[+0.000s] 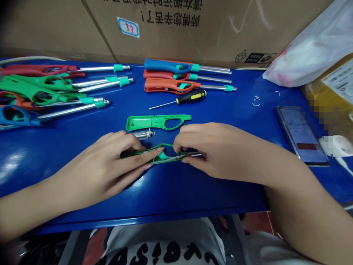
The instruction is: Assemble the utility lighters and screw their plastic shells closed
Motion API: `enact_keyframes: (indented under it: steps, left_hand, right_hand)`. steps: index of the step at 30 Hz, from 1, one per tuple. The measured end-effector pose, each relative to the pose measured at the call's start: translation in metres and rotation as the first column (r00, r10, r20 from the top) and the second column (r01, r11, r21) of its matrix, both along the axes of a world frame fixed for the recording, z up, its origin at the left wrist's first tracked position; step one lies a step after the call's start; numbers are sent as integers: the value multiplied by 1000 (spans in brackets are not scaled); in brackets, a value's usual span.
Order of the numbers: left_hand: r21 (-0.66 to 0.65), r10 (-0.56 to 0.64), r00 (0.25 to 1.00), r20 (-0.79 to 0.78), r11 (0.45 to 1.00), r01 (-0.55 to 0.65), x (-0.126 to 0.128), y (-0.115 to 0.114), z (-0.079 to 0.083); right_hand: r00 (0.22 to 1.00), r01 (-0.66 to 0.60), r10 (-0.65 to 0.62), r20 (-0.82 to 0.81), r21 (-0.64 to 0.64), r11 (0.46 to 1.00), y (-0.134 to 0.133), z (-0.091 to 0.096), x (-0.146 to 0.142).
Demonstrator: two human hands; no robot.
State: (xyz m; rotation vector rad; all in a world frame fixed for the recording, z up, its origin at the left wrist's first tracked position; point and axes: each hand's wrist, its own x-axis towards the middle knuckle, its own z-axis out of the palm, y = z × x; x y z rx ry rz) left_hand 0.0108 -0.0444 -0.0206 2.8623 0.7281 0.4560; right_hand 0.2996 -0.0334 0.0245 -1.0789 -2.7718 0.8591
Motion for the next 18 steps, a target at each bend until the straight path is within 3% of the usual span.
enact_keyframes:
  steps: [4,8,18]
  left_hand:
    - [-11,-3,1000,-2,1000,3,0,1,1]
    - [-4,-4,1000,12,1000,4,1,2,0]
    - [12,-2,999,41,1000,2,2,2,0]
  right_hand:
    - [995,51,-54,81,38,998,0,1,9]
    - [995,-8,2,102,63,998,1,-2,14]
    - [975,-86,19,221,299,950,-8,-3,9]
